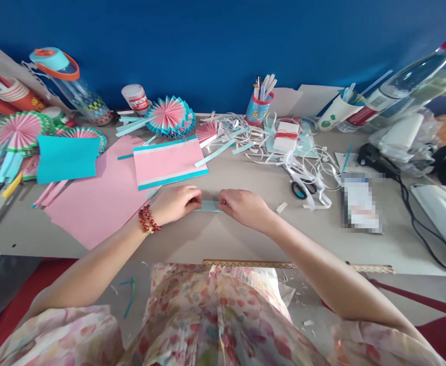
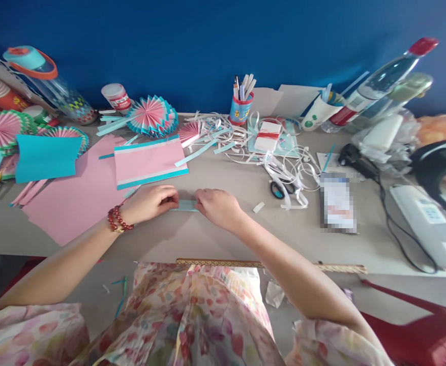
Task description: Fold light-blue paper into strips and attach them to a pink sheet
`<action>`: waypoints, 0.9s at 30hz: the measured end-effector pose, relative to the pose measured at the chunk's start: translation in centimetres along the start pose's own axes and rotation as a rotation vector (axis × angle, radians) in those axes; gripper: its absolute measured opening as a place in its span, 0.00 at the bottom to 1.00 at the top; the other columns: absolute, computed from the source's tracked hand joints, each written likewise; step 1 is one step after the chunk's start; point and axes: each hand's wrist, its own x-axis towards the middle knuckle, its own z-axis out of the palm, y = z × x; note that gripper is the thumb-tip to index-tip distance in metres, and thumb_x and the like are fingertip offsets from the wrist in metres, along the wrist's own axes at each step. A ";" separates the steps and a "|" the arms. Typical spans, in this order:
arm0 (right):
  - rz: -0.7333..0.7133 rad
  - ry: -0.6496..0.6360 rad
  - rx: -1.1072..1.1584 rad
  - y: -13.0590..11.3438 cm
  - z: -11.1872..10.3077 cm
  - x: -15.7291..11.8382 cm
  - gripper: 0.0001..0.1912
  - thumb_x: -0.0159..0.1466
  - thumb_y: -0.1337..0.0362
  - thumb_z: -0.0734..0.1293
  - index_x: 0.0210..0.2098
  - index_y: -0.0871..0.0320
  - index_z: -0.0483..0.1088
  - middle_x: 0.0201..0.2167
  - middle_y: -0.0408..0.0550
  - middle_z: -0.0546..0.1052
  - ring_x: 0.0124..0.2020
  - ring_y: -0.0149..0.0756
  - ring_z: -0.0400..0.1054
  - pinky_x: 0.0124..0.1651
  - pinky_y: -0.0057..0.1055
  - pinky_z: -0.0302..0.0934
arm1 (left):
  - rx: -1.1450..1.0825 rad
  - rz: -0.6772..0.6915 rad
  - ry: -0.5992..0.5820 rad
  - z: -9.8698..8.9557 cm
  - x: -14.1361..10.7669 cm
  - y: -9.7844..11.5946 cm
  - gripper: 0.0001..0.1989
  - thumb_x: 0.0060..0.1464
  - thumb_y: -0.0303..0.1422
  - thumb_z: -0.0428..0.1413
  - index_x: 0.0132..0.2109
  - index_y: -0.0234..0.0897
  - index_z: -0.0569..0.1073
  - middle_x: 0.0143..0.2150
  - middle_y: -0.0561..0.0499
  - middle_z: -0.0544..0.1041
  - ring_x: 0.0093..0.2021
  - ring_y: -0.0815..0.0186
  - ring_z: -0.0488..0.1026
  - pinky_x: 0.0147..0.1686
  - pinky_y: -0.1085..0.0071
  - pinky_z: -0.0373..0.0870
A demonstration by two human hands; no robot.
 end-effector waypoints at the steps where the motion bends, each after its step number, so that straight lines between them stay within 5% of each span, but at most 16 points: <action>1: 0.003 -0.005 -0.002 0.0 -0.1 0.0 0.07 0.70 0.60 0.61 0.40 0.56 0.68 0.39 0.46 0.78 0.36 0.34 0.70 0.32 0.28 0.48 | 0.002 -0.001 -0.001 0.0 0.0 0.1 0.08 0.62 0.36 0.52 0.36 0.40 0.72 0.36 0.54 0.76 0.33 0.67 0.71 0.32 0.72 0.59; 27: 0.021 -0.018 -0.035 -0.3 -0.2 0.0 0.08 0.70 0.60 0.60 0.40 0.55 0.68 0.39 0.47 0.78 0.37 0.35 0.70 0.32 0.28 0.48 | -0.023 -0.022 0.050 0.9 -0.8 0.2 0.08 0.64 0.36 0.49 0.38 0.40 0.70 0.37 0.54 0.74 0.34 0.67 0.72 0.32 0.72 0.61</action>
